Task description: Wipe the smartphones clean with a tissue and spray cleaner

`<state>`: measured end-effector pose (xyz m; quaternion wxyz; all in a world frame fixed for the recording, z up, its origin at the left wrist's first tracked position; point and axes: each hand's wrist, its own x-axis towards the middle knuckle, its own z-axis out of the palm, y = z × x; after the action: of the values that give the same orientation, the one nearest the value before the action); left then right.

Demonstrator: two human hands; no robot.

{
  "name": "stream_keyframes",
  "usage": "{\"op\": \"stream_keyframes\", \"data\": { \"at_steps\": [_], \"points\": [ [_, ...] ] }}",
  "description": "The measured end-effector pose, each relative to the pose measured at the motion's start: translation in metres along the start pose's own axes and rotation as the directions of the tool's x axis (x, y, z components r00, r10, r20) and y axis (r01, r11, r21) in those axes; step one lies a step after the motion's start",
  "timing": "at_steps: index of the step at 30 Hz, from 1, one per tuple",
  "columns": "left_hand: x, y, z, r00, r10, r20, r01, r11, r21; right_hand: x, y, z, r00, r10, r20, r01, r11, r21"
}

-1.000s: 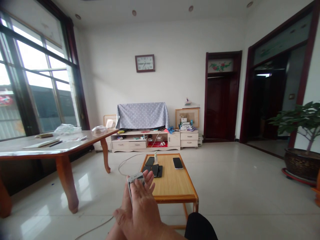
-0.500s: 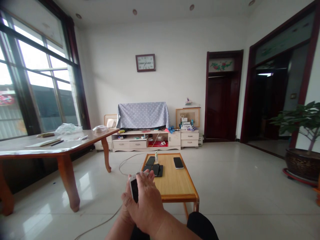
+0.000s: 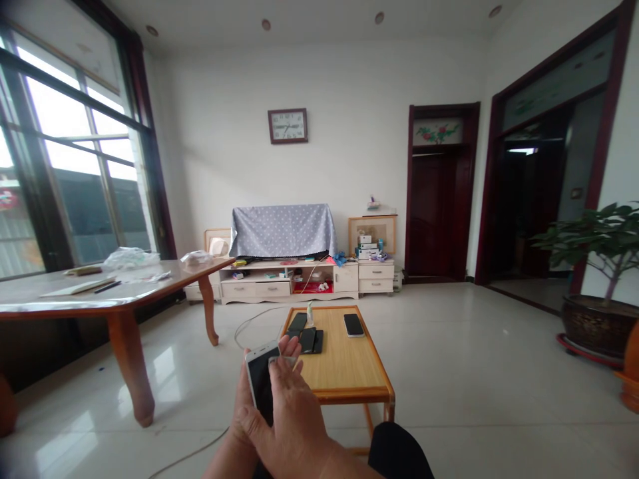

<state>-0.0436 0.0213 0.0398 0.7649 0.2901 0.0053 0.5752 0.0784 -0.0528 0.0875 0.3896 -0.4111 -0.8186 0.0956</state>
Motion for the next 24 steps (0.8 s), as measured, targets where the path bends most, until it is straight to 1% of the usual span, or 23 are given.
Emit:
{"op": "stream_keyframes", "data": {
  "at_steps": [2,4,5,9,12,14,16,18,19,22,23,24],
  "points": [
    [-0.001,0.004,-0.003,0.999,0.035,-0.016,-0.034,0.999,0.028,-0.012,0.001,0.004,0.998,-0.018,0.062,0.018,1.000,-0.004],
    [-0.002,0.004,-0.005,1.000,0.029,-0.009,-0.028,0.999,0.043,-0.016,0.002,0.005,0.994,-0.030,0.101,0.031,0.999,-0.009],
    [-0.002,0.002,-0.005,1.000,0.028,0.001,-0.028,0.999,0.044,-0.015,0.003,0.003,0.995,-0.039,0.095,0.040,0.999,-0.010],
    [-0.001,-0.015,-0.002,0.999,0.007,0.035,-0.008,1.000,0.016,0.005,0.006,-0.007,0.999,-0.052,-0.011,0.051,0.998,-0.042],
    [-0.001,-0.018,-0.001,0.997,-0.033,0.076,0.034,0.999,-0.015,0.007,0.010,-0.003,0.998,-0.057,-0.029,0.055,0.996,-0.073],
    [-0.002,-0.011,-0.003,0.994,-0.032,0.105,0.034,0.999,-0.018,-0.004,0.014,0.007,0.991,-0.133,-0.012,0.132,0.989,-0.062],
    [-0.002,-0.004,-0.007,0.993,-0.019,0.117,0.019,1.000,-0.003,-0.016,0.017,0.018,0.970,-0.241,0.009,0.241,0.970,-0.033],
    [-0.001,-0.002,-0.010,0.995,-0.011,0.103,0.010,1.000,0.010,-0.020,0.019,0.022,0.959,-0.285,0.015,0.285,0.958,-0.019],
    [0.000,-0.003,-0.011,0.995,-0.017,0.096,0.016,1.000,0.013,-0.019,0.019,0.020,0.964,-0.267,0.007,0.267,0.963,-0.024],
    [0.003,-0.015,-0.010,0.992,-0.076,0.099,0.075,0.997,0.015,-0.006,0.017,0.009,0.990,-0.124,-0.069,0.121,0.991,-0.055],
    [0.003,-0.018,-0.009,0.989,-0.098,0.112,0.096,0.995,0.017,-0.003,0.017,0.006,0.992,-0.092,-0.089,0.087,0.995,-0.058],
    [0.003,-0.021,-0.008,0.986,-0.109,0.123,0.108,0.994,0.019,-0.001,0.015,0.004,0.992,-0.086,-0.091,0.081,0.995,-0.059]
  ]
}}
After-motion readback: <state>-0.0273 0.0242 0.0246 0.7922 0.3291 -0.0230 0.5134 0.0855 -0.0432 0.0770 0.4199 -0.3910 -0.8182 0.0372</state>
